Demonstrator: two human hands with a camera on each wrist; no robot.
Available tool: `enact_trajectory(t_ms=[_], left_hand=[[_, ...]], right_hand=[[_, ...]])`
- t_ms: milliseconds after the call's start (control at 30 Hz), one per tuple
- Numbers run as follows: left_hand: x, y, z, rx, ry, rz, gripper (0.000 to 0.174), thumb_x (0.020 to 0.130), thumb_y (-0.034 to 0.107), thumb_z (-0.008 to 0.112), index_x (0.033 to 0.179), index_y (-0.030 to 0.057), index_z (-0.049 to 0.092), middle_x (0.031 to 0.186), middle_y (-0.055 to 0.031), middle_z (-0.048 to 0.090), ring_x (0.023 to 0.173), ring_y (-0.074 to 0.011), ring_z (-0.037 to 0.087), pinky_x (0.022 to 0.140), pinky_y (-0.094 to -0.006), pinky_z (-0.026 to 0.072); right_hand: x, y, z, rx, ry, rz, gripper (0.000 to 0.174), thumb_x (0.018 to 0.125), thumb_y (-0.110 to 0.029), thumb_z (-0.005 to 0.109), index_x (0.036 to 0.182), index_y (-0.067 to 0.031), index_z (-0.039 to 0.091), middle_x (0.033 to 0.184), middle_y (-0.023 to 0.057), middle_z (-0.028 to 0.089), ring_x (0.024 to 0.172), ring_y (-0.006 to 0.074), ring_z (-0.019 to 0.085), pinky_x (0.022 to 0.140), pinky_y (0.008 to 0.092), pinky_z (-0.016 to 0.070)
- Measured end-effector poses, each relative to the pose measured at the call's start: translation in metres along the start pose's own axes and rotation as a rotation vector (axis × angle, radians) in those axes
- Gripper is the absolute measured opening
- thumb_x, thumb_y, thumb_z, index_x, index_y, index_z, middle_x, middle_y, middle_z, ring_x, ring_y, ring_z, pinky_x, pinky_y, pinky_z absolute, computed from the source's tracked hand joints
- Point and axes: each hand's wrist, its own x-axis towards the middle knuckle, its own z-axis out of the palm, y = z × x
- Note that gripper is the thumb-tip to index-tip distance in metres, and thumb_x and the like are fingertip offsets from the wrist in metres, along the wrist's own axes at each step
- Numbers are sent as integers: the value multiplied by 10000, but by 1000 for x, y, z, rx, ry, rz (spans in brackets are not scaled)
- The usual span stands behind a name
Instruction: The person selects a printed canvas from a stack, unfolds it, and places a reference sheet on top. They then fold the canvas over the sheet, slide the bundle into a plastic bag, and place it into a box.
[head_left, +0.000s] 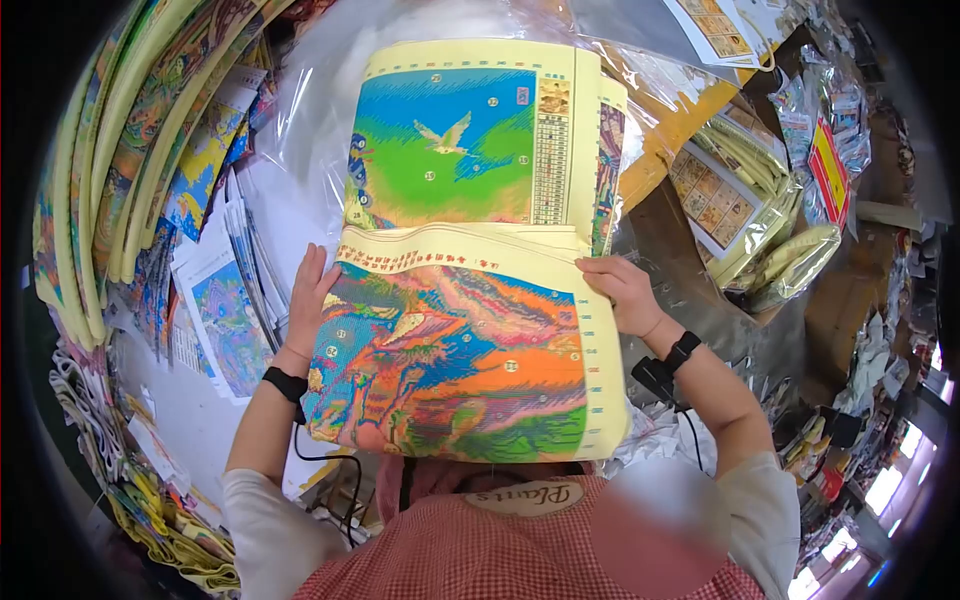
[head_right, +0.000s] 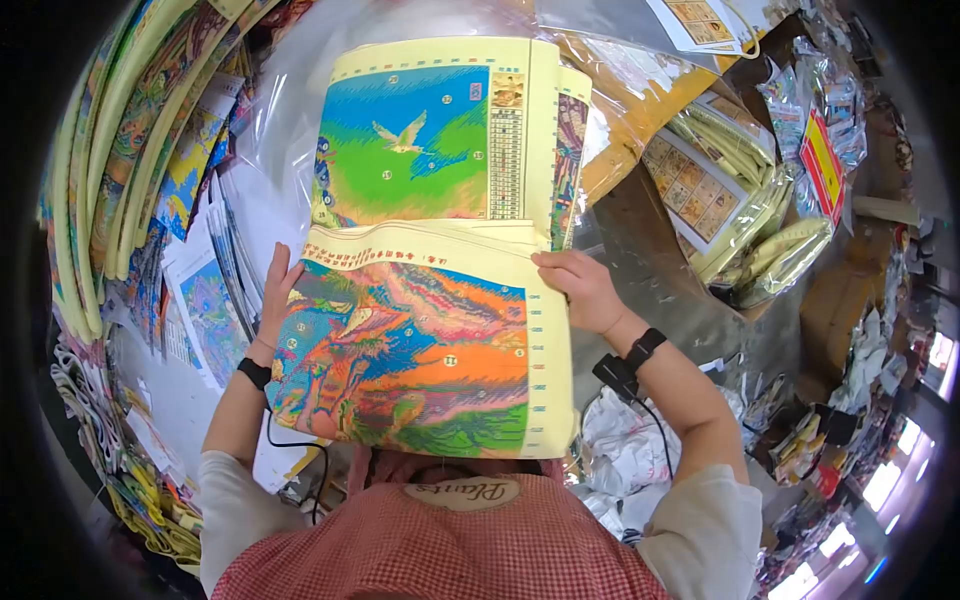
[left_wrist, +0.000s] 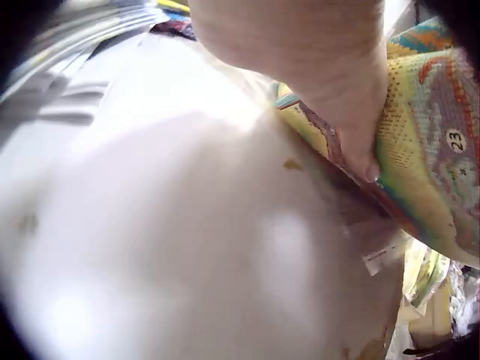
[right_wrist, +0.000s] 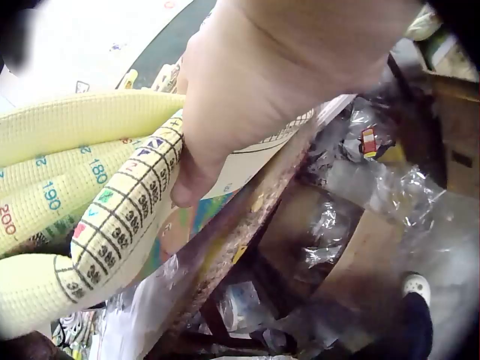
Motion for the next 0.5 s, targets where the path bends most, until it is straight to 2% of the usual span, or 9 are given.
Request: enact_trajectory(t_ms=[33, 133, 233, 333, 433, 500], left_hand=[[10, 0, -9, 46, -37, 56, 682, 804, 290, 691, 1378, 123, 361, 1462, -182, 369, 1349, -416, 331, 1105, -459, 286], [55, 29, -65, -132, -137, 198, 608, 784, 297, 696, 1299, 102, 440, 1410, -169, 441, 1310, -411, 389, 1060, -448, 350], [74, 33, -77, -325, -305, 61, 499, 782, 293, 690, 1198, 79, 515, 1238, -176, 578, 1160, -384, 544, 939, -424, 456], [100, 28, -81, -279, -598, -59, 421, 796, 308, 675, 1109, 56, 548, 1011, -152, 661, 960, -364, 640, 809, -404, 514], [118, 12, -76, -289, -655, -105, 419, 797, 324, 678, 1088, 44, 567, 878, -145, 673, 846, -314, 680, 770, -397, 528], [139, 4, -81, -506, -723, -289, 458, 790, 331, 685, 1122, 35, 574, 909, -136, 677, 875, -275, 679, 779, -391, 526]], right_hand=[[2, 0, -2, 15, -13, 14, 305, 709, -136, 749, 945, -3, 611, 1073, 165, 655, 918, 308, 652, 749, 358, 536], [4, 5, -12, 86, -73, 67, 327, 727, -144, 761, 985, 5, 624, 1085, 180, 656, 920, 293, 661, 769, 349, 532], [-1, 19, -10, 268, -99, 243, 350, 728, -176, 761, 1017, -16, 644, 1097, 150, 670, 919, 292, 658, 775, 339, 529], [10, 20, -20, 386, -168, 443, 358, 754, -188, 760, 1049, -16, 653, 1090, 149, 676, 938, 277, 661, 800, 333, 519], [34, 18, -42, 699, -316, 895, 422, 781, -236, 750, 1125, -25, 628, 1128, 140, 661, 1024, 262, 641, 867, 323, 499], [37, 40, -60, 630, -456, 560, 398, 823, -227, 716, 1152, -25, 620, 1140, 124, 649, 1031, 220, 628, 911, 316, 483]])
